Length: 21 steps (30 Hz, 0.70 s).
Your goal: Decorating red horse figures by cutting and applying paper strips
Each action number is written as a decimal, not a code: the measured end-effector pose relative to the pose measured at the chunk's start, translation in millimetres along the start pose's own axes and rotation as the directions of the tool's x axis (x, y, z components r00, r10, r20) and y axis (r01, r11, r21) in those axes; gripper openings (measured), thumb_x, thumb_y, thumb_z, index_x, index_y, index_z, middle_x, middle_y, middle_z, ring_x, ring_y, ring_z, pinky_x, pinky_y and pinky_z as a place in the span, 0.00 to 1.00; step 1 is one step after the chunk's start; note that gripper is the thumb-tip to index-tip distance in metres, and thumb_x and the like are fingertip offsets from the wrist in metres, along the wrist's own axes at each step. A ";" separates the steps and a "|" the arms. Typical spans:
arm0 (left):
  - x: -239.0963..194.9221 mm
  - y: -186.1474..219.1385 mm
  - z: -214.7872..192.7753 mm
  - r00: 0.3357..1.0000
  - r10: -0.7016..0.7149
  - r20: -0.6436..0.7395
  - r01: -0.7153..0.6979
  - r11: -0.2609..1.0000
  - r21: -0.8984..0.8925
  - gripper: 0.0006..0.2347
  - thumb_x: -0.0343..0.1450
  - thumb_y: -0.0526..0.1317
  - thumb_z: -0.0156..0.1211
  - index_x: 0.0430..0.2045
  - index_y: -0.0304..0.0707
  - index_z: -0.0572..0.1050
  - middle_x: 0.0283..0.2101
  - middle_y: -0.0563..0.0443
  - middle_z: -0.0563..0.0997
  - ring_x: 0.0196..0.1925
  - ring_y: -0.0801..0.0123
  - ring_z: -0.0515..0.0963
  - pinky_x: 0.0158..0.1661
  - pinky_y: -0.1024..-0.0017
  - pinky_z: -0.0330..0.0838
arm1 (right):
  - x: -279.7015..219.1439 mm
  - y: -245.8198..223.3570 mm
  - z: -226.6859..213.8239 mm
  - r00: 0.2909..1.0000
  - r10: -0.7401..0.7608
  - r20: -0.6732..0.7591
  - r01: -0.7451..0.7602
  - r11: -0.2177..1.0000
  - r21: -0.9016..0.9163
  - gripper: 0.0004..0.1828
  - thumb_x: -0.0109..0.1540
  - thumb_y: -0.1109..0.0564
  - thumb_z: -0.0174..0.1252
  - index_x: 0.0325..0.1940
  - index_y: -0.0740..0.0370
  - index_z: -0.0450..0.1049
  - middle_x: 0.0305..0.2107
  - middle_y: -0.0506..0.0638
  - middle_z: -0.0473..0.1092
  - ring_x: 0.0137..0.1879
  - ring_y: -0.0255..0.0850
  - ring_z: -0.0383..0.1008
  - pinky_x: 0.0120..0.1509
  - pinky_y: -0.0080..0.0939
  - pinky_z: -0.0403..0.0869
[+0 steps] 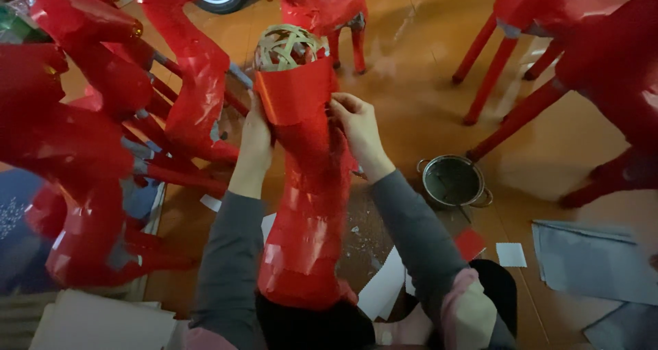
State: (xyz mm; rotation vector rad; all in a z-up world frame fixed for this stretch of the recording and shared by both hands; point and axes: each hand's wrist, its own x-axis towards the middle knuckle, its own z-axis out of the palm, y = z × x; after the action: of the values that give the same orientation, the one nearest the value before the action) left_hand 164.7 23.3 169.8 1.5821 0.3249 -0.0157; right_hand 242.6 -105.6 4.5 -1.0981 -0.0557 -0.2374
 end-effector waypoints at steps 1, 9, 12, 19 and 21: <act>-0.6 -2.6 -0.7 1.000 0.000 0.002 0.000 1.000 0.002 0.35 0.70 0.65 0.30 0.67 0.42 0.55 0.72 0.40 0.50 0.75 0.52 0.49 0.69 0.51 0.46 | 2.9 -1.1 -1.1 1.000 0.000 -0.002 0.000 1.000 0.001 0.12 0.62 0.61 0.59 0.50 0.65 0.76 0.39 0.58 0.75 0.41 0.40 0.77 0.42 0.38 0.80; 24.1 -29.0 -15.6 0.979 0.168 0.115 -0.163 0.985 -0.052 0.37 0.70 0.67 0.30 0.65 0.37 0.57 0.69 0.32 0.56 0.72 0.43 0.55 0.66 0.45 0.52 | 16.2 2.4 -7.2 0.978 0.017 0.207 -0.032 0.997 0.068 0.04 0.57 0.64 0.64 0.36 0.63 0.79 0.28 0.50 0.74 0.36 0.33 0.76 0.36 0.30 0.76; 26.5 -28.2 -16.2 0.987 0.129 0.097 -0.125 0.991 -0.044 0.35 0.70 0.66 0.30 0.65 0.41 0.58 0.69 0.37 0.58 0.72 0.48 0.57 0.67 0.49 0.52 | 2.7 -23.2 -4.1 0.965 -0.015 0.262 0.010 1.000 0.019 0.01 0.58 0.63 0.64 0.34 0.61 0.79 0.25 0.46 0.72 0.33 0.29 0.73 0.37 0.27 0.74; 1.6 -11.1 -5.6 0.984 0.150 0.097 -0.152 0.988 0.014 0.34 0.71 0.64 0.27 0.68 0.41 0.51 0.71 0.35 0.51 0.73 0.44 0.51 0.67 0.44 0.49 | 26.2 -15.9 -16.4 0.918 -0.103 0.383 0.168 0.976 -0.142 0.04 0.60 0.62 0.64 0.30 0.59 0.76 0.20 0.43 0.68 0.36 0.27 0.72 0.31 0.28 0.74; 27.3 -32.0 -15.1 0.976 0.185 0.113 -0.189 0.982 0.025 0.36 0.71 0.66 0.26 0.68 0.37 0.50 0.71 0.30 0.50 0.73 0.39 0.50 0.67 0.42 0.49 | 25.4 -23.1 -15.7 0.912 -0.084 0.402 0.157 0.975 -0.154 0.06 0.59 0.63 0.63 0.28 0.59 0.74 0.17 0.45 0.68 0.31 0.28 0.73 0.28 0.27 0.73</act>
State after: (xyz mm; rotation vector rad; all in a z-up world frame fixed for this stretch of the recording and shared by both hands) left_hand 181.0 43.5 133.4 1.6345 0.0894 0.0366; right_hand 261.2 -133.6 21.6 -1.3163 -0.4723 -0.1302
